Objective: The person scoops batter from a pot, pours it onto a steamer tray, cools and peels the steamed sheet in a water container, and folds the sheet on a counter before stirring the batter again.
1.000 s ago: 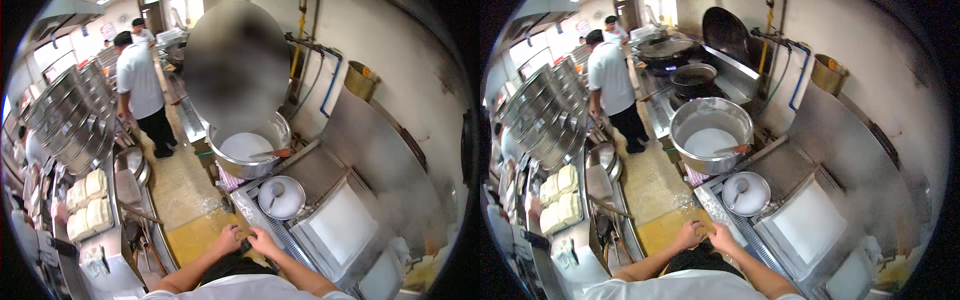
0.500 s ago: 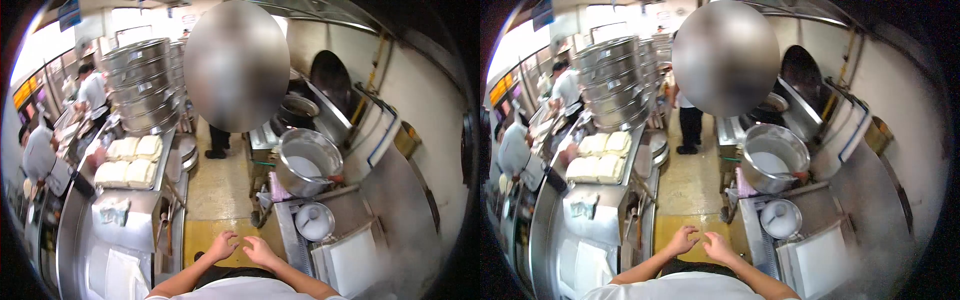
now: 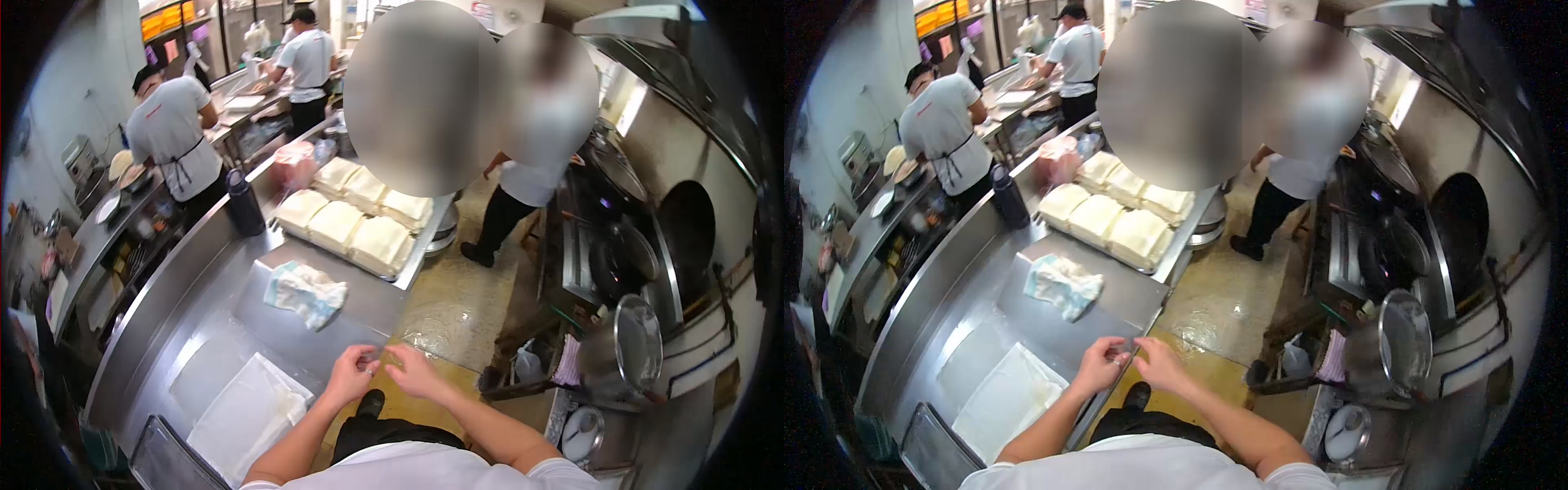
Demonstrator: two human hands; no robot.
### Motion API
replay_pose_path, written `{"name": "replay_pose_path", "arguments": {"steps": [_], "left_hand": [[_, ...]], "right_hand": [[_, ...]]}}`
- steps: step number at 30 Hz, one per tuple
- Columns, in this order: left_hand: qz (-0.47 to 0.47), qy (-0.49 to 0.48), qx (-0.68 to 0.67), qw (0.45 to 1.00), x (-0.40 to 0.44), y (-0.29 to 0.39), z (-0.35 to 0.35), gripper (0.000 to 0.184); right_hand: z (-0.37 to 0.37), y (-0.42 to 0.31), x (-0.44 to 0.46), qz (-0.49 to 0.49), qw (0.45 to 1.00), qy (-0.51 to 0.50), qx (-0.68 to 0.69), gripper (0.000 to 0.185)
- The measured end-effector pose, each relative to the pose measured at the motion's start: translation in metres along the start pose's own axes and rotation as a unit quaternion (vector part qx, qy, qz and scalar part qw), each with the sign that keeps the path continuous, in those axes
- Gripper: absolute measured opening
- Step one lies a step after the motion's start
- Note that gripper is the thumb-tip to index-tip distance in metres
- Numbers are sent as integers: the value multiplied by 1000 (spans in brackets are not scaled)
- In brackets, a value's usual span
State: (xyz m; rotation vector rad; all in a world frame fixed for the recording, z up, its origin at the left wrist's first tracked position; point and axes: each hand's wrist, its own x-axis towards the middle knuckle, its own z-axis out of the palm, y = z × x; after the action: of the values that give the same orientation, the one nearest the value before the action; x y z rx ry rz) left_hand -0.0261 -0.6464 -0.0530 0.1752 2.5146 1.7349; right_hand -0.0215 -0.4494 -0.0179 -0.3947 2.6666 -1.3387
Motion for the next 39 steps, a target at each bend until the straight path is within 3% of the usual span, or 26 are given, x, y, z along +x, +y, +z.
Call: {"name": "replay_pose_path", "arguments": {"steps": [5, 6, 9, 15, 18, 21, 27, 28, 32, 39], "left_hand": [[-72, 122, -135, 981, 29, -40, -67, 34], [-86, 127, -89, 984, 30, -35, -80, 32], [-142, 143, -150, 968, 35, -51, -99, 31], [-121, 181, -211, 953, 40, -69, -100, 30], [-113, 196, -227, 947, 46, -71, -97, 28], [-125, 211, -199, 949, 50, -61, -98, 27], [7, 214, -215, 953, 47, -28, -73, 33], [-14, 178, -216, 960, 42, -21, -68, 34], [115, 98, -162, 975, 24, 22, -31, 36], [153, -108, -189, 964, -55, 87, 59, 35]], "right_hand": [[53, -19, 137, -106, 992, 30, -56, 50], [64, -22, 159, -118, 991, 32, -55, 50], [81, -48, 209, -91, 991, 10, -96, 40], [129, -40, 253, -114, 970, 25, -213, 32], [133, -40, 259, -75, 984, 1, -161, 32], [124, -37, 244, -90, 986, 12, -143, 29], [71, -37, 171, -70, 991, 28, -108, 25], [61, -35, 157, -61, 991, 26, -114, 25], [23, -22, 90, -48, 989, 66, -122, 25], [-50, 2, -99, 25, 975, 144, -169, 27]]}}
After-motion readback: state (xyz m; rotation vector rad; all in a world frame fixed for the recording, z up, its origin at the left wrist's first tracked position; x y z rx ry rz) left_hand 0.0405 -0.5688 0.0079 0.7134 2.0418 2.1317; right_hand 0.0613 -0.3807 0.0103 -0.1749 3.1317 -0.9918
